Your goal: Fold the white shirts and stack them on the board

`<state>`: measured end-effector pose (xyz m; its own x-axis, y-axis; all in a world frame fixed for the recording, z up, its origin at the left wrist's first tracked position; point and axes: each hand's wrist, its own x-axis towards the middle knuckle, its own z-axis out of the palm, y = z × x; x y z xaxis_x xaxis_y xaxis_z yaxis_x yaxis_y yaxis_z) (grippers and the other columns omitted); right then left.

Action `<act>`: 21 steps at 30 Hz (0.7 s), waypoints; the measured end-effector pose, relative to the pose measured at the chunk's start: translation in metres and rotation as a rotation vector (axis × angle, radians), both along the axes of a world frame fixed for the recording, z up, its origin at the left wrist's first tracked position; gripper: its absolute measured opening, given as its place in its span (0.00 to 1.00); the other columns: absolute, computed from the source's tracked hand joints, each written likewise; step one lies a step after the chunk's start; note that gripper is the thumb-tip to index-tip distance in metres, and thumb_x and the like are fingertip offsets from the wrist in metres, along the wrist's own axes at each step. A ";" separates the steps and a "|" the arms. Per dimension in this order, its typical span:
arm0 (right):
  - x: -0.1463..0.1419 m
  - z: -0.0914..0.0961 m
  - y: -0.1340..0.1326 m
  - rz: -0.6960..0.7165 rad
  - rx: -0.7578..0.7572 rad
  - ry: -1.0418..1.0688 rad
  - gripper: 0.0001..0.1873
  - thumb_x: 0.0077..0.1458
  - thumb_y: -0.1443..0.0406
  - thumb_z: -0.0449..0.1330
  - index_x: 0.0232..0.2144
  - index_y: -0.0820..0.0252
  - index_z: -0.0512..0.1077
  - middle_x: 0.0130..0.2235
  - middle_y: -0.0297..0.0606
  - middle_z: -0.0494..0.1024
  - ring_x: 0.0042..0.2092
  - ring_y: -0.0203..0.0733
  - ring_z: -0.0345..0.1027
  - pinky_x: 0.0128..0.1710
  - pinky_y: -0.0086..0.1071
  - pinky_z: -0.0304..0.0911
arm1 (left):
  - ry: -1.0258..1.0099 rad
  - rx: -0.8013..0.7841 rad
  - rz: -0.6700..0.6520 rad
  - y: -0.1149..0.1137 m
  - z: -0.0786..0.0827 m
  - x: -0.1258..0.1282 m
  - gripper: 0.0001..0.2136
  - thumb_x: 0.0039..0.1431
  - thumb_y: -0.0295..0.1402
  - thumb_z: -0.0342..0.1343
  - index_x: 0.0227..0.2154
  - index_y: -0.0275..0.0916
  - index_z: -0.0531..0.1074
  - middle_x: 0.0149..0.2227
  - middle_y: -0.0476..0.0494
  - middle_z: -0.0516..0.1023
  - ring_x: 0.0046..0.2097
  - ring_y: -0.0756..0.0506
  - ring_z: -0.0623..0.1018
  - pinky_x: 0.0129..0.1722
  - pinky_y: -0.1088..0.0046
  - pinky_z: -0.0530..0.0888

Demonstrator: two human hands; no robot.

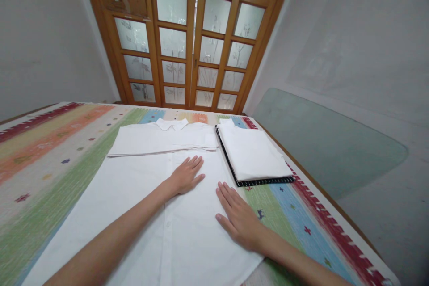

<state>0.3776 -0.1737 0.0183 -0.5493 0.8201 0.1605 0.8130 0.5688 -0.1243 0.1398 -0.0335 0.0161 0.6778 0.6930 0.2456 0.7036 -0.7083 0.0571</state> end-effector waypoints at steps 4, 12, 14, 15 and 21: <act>0.015 0.017 -0.028 0.169 -0.083 -0.050 0.34 0.67 0.56 0.47 0.69 0.58 0.40 0.70 0.42 0.39 0.71 0.50 0.29 0.67 0.49 0.43 | 0.069 0.055 0.189 -0.009 -0.002 0.013 0.27 0.68 0.41 0.38 0.58 0.23 0.63 0.61 0.21 0.65 0.64 0.34 0.64 0.60 0.54 0.64; 0.021 0.034 -0.058 0.321 -0.187 -0.055 0.32 0.67 0.58 0.48 0.69 0.51 0.43 0.70 0.37 0.43 0.70 0.48 0.31 0.68 0.48 0.39 | 0.099 0.089 0.210 -0.011 -0.007 0.012 0.29 0.68 0.43 0.37 0.59 0.20 0.61 0.62 0.20 0.63 0.65 0.32 0.62 0.61 0.55 0.63; 0.020 0.036 -0.060 0.314 -0.204 -0.036 0.31 0.67 0.58 0.48 0.68 0.49 0.44 0.70 0.36 0.42 0.70 0.48 0.30 0.68 0.49 0.38 | 0.080 0.091 0.191 -0.012 -0.009 0.009 0.31 0.68 0.45 0.36 0.61 0.22 0.60 0.64 0.23 0.60 0.66 0.32 0.60 0.62 0.55 0.61; 0.019 0.037 -0.060 0.309 -0.215 -0.026 0.31 0.67 0.58 0.48 0.68 0.48 0.44 0.70 0.36 0.42 0.70 0.48 0.30 0.68 0.49 0.38 | 0.066 0.091 0.183 -0.014 -0.010 0.008 0.31 0.68 0.46 0.36 0.62 0.23 0.59 0.65 0.23 0.59 0.66 0.32 0.58 0.62 0.53 0.60; 0.009 0.042 -0.055 0.307 -0.309 0.011 0.33 0.66 0.55 0.50 0.68 0.48 0.44 0.70 0.37 0.41 0.70 0.49 0.28 0.68 0.51 0.37 | 0.000 0.063 0.036 -0.048 -0.013 0.004 0.31 0.67 0.49 0.35 0.66 0.35 0.54 0.67 0.34 0.55 0.69 0.35 0.52 0.65 0.49 0.54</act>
